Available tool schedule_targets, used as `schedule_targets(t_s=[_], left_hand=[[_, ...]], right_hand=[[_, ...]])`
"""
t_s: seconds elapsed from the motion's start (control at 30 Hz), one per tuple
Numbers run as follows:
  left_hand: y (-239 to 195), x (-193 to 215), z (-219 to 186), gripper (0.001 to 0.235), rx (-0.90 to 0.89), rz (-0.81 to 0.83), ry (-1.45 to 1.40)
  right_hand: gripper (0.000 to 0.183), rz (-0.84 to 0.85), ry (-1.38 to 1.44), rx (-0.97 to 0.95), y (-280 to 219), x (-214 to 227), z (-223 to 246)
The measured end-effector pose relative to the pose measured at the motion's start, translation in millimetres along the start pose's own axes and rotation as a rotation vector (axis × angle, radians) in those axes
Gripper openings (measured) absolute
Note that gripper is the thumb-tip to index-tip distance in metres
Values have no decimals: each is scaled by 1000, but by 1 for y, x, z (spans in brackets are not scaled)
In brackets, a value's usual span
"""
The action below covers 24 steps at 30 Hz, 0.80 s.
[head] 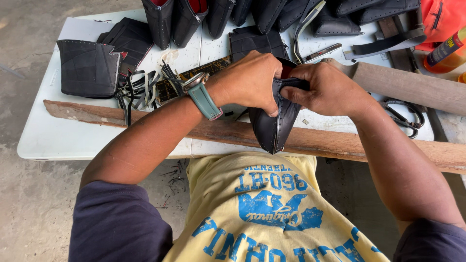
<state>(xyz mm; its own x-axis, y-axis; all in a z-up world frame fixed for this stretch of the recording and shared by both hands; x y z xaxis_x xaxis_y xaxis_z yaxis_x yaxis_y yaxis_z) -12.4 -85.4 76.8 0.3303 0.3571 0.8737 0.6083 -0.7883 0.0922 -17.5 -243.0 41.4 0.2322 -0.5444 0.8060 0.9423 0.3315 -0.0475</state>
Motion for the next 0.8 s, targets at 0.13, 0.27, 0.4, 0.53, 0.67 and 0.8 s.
schedule_targets(t_s=[0.13,0.27,0.4,0.53,0.67,0.8], left_hand=[[-7,-3,-2,47,132,85,80],[-39,32,-3,31,-151,-334,-152],[-87,-7,11,22,-30,-1099,-942],[-58,-104,6,39,45,-956,-1802],[-39,-167,3,35,26,-776,-1945],[-59,-157,10,24,85,-512,-1441]], right_hand=[[35,-26,28,177,-1,-3,3],[52,-262,684,313,-15,46,-20],[42,-580,1131,341,-31,43,-77],[90,-286,866,209,-16,-33,-66],[88,-156,977,1,8,-66,-55],[88,-163,940,-44,30,-64,-50]])
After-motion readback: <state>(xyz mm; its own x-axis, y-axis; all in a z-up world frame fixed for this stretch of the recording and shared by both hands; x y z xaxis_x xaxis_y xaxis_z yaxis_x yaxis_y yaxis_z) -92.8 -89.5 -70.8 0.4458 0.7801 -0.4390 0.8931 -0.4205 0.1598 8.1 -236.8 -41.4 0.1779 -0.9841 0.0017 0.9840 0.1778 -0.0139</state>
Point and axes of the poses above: each hand's wrist, its own y-axis towards the middle knuckle, its own x-axis out of the back of the hand, z = x × y, the point moved 4 cm from there along y, towards the middle knuckle, and after that the axes turned 12 degrees about -x, right-handed, at the moved point
